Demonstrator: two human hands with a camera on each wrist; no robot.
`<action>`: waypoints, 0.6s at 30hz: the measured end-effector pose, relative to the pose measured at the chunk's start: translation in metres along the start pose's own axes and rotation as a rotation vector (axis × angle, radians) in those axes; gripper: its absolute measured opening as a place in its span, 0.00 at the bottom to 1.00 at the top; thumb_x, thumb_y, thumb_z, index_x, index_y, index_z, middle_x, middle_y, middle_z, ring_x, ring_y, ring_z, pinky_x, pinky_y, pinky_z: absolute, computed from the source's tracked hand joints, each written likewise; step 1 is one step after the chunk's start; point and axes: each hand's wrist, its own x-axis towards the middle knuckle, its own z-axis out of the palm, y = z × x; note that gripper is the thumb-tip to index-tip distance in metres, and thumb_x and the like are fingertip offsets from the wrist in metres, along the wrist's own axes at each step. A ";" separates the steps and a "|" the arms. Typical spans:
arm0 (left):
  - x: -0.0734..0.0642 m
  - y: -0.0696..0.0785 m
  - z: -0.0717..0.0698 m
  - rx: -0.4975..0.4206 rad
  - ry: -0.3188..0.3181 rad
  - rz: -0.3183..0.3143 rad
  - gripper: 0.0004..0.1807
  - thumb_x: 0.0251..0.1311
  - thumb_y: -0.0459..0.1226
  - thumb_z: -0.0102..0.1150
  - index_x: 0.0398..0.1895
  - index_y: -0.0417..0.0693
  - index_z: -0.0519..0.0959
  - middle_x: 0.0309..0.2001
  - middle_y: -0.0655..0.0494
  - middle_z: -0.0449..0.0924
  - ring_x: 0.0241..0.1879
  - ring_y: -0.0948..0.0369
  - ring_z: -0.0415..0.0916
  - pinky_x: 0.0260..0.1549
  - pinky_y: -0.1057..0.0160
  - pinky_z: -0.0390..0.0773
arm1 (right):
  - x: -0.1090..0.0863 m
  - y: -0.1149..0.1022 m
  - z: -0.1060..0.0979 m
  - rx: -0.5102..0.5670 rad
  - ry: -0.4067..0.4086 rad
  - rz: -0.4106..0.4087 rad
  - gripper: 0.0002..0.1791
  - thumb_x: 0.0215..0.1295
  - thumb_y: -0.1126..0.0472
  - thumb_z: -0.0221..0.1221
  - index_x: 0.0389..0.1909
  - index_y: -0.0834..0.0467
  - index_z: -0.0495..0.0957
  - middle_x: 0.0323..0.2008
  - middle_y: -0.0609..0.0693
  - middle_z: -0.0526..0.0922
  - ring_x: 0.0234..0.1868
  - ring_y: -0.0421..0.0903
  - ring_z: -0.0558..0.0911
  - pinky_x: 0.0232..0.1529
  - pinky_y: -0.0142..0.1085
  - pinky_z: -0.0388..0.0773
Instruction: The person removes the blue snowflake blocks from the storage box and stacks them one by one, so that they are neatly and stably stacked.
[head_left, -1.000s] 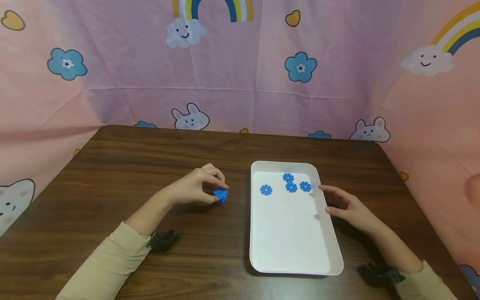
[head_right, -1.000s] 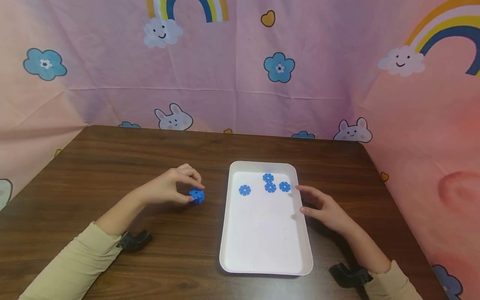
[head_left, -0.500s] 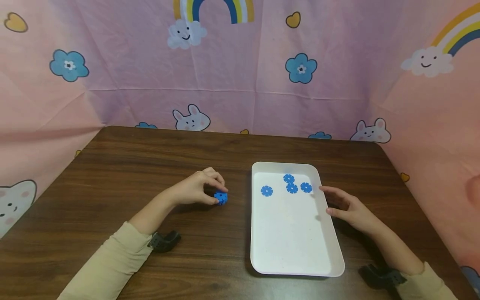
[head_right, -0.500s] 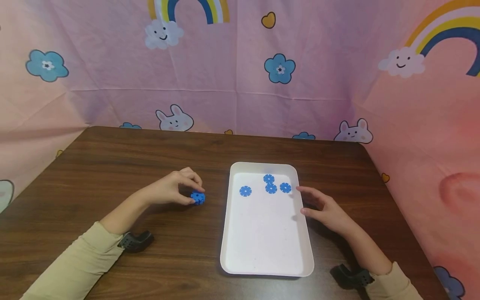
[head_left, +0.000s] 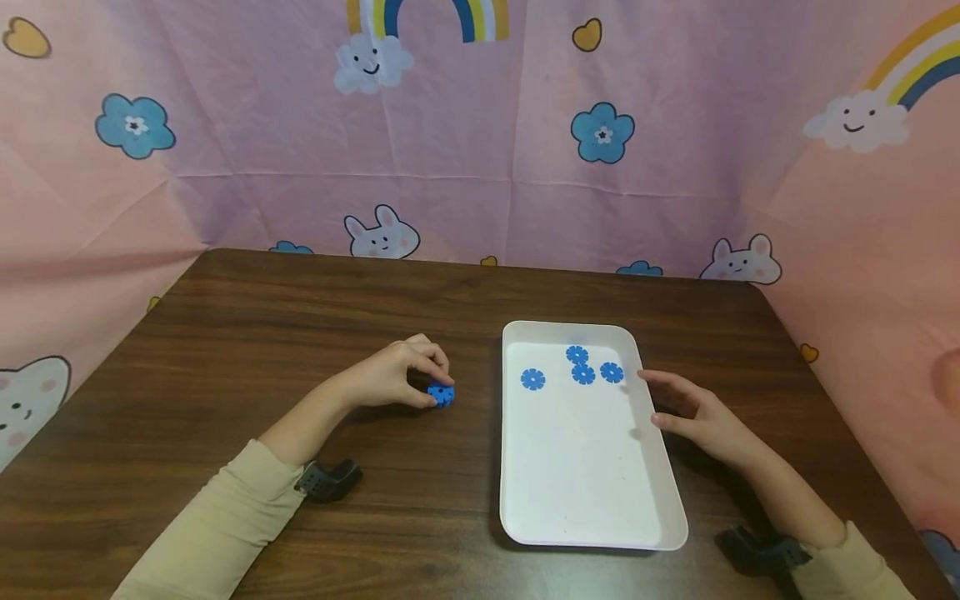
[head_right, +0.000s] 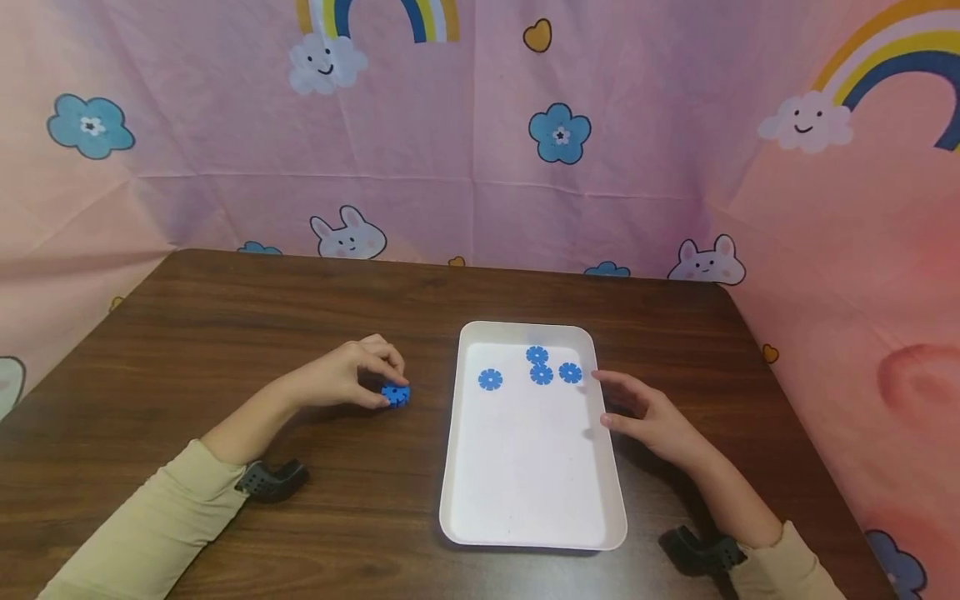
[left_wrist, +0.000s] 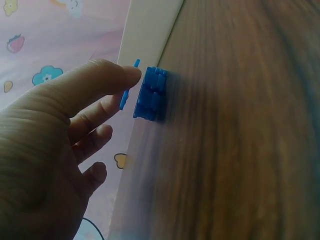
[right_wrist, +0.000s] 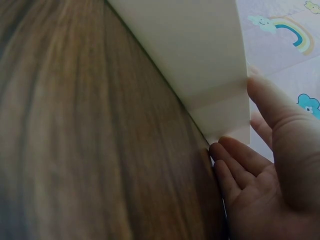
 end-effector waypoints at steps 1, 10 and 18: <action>0.000 -0.001 0.000 0.002 -0.001 -0.002 0.14 0.50 0.35 0.73 0.42 0.48 0.86 0.42 0.65 0.75 0.46 0.61 0.65 0.43 0.58 0.71 | 0.000 0.000 0.000 0.000 0.001 -0.001 0.31 0.64 0.65 0.60 0.68 0.60 0.63 0.65 0.62 0.65 0.61 0.65 0.68 0.52 0.57 0.70; 0.002 -0.002 -0.002 0.005 -0.018 -0.013 0.14 0.49 0.34 0.73 0.42 0.48 0.86 0.43 0.65 0.75 0.46 0.61 0.65 0.45 0.58 0.70 | 0.001 -0.003 -0.001 -0.004 -0.013 0.002 0.31 0.64 0.67 0.60 0.67 0.61 0.63 0.65 0.63 0.65 0.61 0.65 0.68 0.53 0.54 0.71; 0.001 -0.004 -0.001 0.005 -0.025 -0.021 0.14 0.49 0.33 0.73 0.42 0.47 0.86 0.43 0.65 0.75 0.47 0.61 0.65 0.46 0.58 0.70 | 0.001 -0.001 -0.001 -0.002 -0.017 -0.002 0.31 0.64 0.67 0.59 0.68 0.61 0.63 0.65 0.63 0.65 0.61 0.65 0.68 0.53 0.57 0.69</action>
